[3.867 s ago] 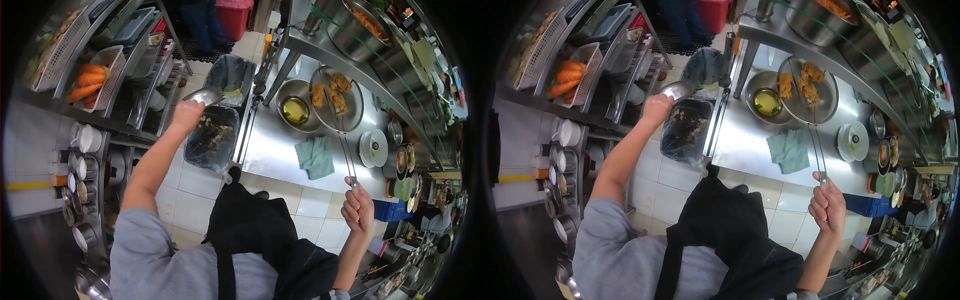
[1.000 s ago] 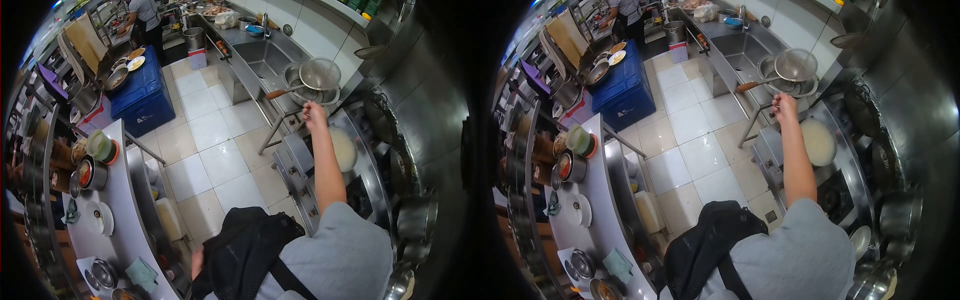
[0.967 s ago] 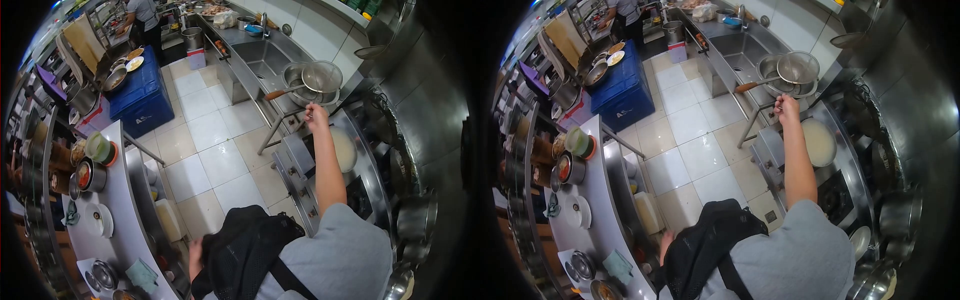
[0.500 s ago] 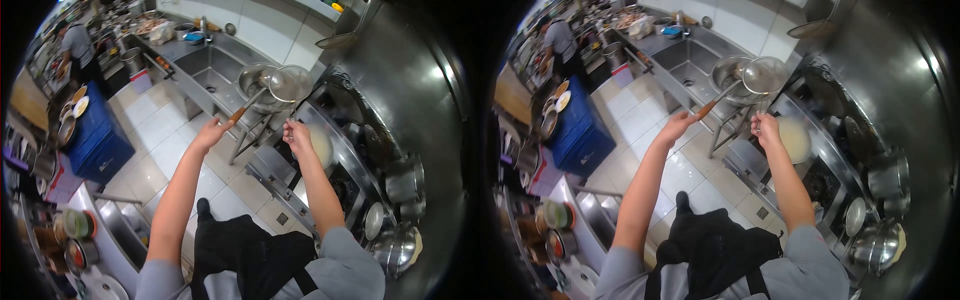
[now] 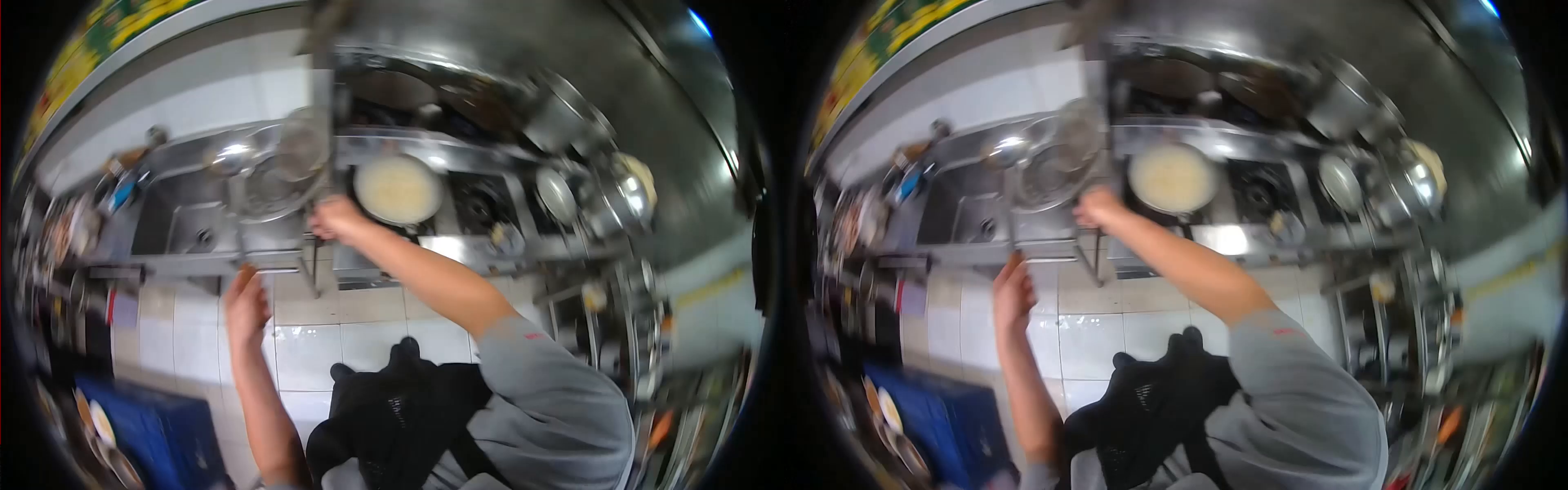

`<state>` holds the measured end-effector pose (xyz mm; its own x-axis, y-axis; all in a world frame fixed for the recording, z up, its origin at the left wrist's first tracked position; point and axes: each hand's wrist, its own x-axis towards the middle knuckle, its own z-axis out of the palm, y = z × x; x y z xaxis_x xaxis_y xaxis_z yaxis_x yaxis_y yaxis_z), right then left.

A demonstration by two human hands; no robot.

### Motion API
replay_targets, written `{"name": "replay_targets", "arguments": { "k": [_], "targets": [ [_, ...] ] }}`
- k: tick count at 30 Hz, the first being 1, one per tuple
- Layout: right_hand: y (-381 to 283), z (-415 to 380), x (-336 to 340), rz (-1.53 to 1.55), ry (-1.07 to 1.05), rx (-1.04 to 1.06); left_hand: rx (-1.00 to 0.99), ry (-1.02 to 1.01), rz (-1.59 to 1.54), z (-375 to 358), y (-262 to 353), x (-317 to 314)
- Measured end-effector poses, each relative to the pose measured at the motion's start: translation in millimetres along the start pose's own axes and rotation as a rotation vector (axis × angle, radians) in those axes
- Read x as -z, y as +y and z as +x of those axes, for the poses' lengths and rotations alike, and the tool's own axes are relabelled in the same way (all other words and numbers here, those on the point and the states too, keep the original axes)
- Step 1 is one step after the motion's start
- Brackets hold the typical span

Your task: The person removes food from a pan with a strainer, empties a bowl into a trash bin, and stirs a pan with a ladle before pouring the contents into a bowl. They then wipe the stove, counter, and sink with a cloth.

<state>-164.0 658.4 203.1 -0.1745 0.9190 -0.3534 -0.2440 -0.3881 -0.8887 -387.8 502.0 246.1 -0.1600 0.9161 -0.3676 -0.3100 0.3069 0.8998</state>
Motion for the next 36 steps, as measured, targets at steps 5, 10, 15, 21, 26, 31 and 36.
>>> {"name": "replay_targets", "arguments": {
  "k": [5, 10, 15, 21, 26, 31, 36],
  "targets": [
    [20, 1, -29, -0.558, 0.183, 0.194, -0.079, -0.001, 0.064, -52, 28, 4],
    [-29, -84, -26, -0.569, 0.072, 0.559, -0.083, -0.102, 0.097, -88, 44, 0],
    [-43, -158, -18, -0.049, -0.361, -0.087, -0.038, -0.280, 0.189, -108, 9, -74],
    [-29, -158, 105, 0.181, 0.064, -0.056, 0.054, -0.745, 0.203, -83, -58, -141],
    [-7, -136, 272, -0.702, 0.397, 0.054, 0.141, -0.725, 0.337, -83, -114, -138],
    [-15, -128, 318, -1.408, 0.538, 0.093, 0.253, -0.626, 0.363, -87, -149, -171],
    [-8, -114, 360, -1.502, 0.406, 0.141, 0.279, -0.500, 0.378, -80, -163, -207]
  ]
}}
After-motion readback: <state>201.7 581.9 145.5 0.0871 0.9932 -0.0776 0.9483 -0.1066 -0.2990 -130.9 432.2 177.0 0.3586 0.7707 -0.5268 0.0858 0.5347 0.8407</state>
